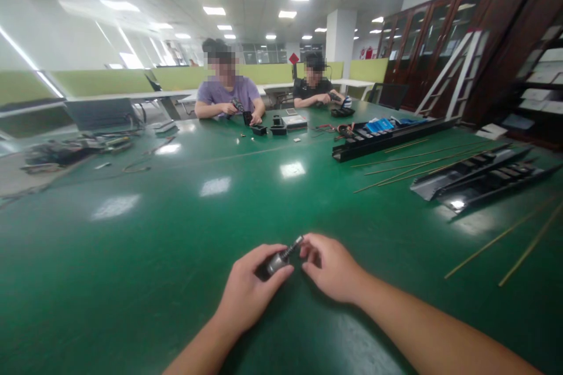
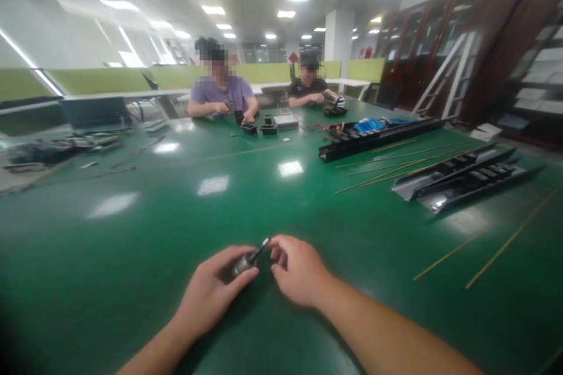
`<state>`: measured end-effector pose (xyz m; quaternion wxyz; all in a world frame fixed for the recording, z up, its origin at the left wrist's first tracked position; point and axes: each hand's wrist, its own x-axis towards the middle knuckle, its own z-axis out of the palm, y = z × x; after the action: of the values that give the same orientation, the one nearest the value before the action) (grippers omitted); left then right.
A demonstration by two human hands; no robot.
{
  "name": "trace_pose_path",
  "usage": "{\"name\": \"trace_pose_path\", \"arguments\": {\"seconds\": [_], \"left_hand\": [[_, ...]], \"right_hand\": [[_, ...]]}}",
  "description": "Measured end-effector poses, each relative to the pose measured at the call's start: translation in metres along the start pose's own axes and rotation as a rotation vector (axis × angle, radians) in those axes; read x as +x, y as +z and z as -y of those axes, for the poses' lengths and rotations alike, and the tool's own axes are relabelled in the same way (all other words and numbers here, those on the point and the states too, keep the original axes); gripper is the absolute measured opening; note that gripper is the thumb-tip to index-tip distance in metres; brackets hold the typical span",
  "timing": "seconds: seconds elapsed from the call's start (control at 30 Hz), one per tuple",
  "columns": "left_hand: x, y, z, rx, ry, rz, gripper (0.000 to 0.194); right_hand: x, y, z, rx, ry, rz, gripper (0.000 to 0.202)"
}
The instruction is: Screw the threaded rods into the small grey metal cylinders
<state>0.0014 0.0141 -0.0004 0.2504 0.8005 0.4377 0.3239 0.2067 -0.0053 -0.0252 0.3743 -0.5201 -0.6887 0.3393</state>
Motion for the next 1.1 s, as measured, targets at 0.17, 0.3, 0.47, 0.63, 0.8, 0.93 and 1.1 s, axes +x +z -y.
{"name": "trace_pose_path", "arguments": {"seconds": [0.17,0.3,0.47,0.63,0.8,0.93,1.1], "left_hand": [[0.001,0.003,-0.004,-0.022,0.016,0.093,0.023],[-0.001,0.005,-0.003,-0.053,-0.011,0.071,0.024],[-0.003,0.006,-0.002,-0.090,-0.082,0.028,0.034],[-0.002,0.006,-0.004,-0.084,-0.059,0.062,0.029],[-0.001,0.006,-0.004,-0.074,-0.063,0.075,0.024],[-0.001,0.007,-0.004,-0.078,-0.059,0.076,0.023],[-0.003,0.006,-0.004,-0.084,-0.047,0.079,0.023]], "right_hand": [[-0.002,0.000,-0.001,-0.011,0.003,-0.016,0.038],[-0.004,0.001,-0.003,0.002,0.013,-0.023,0.036],[-0.006,0.001,0.000,-0.023,-0.014,-0.020,0.040],[-0.005,0.000,0.002,-0.010,-0.049,-0.023,0.040],[-0.006,-0.001,0.006,-0.034,-0.053,-0.014,0.037],[-0.006,-0.002,0.008,-0.044,-0.069,-0.018,0.033],[-0.006,-0.003,0.009,-0.043,-0.086,-0.024,0.027]]}}
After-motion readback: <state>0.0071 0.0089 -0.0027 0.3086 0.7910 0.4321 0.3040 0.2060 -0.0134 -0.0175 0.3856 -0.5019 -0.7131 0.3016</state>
